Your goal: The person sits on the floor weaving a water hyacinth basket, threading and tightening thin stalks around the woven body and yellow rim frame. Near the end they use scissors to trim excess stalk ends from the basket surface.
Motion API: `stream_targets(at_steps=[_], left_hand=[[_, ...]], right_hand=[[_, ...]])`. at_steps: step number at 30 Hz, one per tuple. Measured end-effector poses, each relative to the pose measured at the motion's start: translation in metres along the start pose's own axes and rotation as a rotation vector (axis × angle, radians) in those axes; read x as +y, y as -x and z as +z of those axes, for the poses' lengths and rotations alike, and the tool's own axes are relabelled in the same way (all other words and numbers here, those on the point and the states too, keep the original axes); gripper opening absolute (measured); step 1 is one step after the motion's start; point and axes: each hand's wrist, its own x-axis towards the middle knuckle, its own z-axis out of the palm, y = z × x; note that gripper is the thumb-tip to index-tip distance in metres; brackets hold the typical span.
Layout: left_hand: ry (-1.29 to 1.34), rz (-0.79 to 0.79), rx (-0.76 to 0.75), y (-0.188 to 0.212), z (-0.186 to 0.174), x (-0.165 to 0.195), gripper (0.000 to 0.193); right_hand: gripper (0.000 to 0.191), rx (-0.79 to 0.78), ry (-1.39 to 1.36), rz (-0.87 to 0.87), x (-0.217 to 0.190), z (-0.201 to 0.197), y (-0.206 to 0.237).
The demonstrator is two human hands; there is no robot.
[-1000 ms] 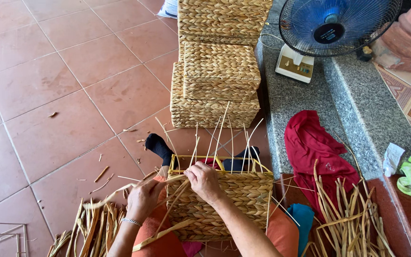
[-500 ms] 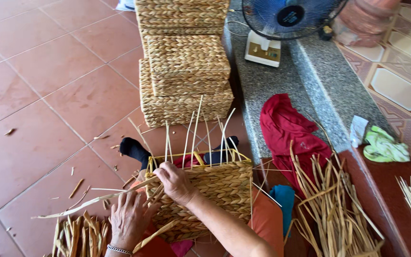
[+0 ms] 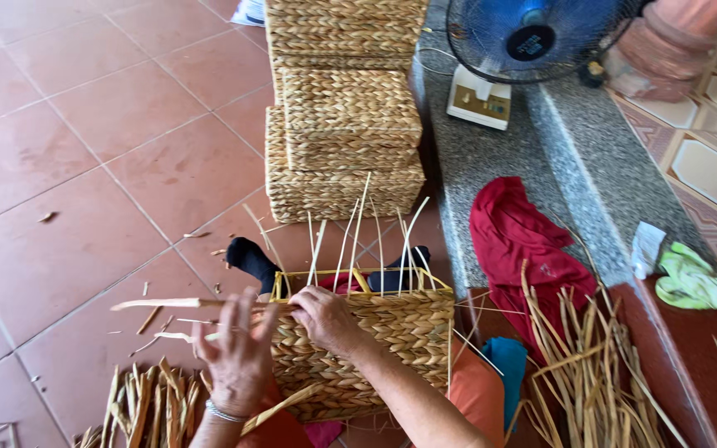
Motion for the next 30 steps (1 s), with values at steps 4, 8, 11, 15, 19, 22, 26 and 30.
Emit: stream_targets(at_steps=[4,8,11,15,19,22,26,30], left_hand=[[0.531,0.080,-0.143,0.012,0.015,0.017,0.037],[0.438,-0.317,-0.461,0.000,0.069,0.012,0.024],[0.579,-0.481,-0.372,-0.015,0.105,0.007,0.028],[0.970,-0.759,-0.365,-0.002,0.113,0.007,0.020],[1.617,-1.231,-0.159,0.037,0.085,0.020,0.020],[1.708,-1.258,-0.308,0.053,0.057,0.036,0.020],[1.163,-0.636,-0.305,0.038,0.034,0.031,0.018],[0.540,-0.177,-0.046,0.001,0.036,-0.003,0.042]], right_hand=[[0.010,-0.079,-0.104,0.145,0.015,0.005,0.001],[0.015,-0.077,-0.133,0.129,0.023,0.001,0.008],[0.018,-0.047,-0.115,0.099,0.021,-0.003,0.006],[0.019,0.001,-0.144,0.103,0.015,-0.012,-0.001],[0.015,0.028,-0.130,0.160,0.004,-0.014,-0.004],[0.014,0.046,-0.062,0.171,-0.005,-0.008,-0.007],[0.010,0.019,0.012,0.061,-0.007,-0.013,-0.009],[0.015,-0.064,-0.061,-0.046,-0.001,-0.023,-0.005]])
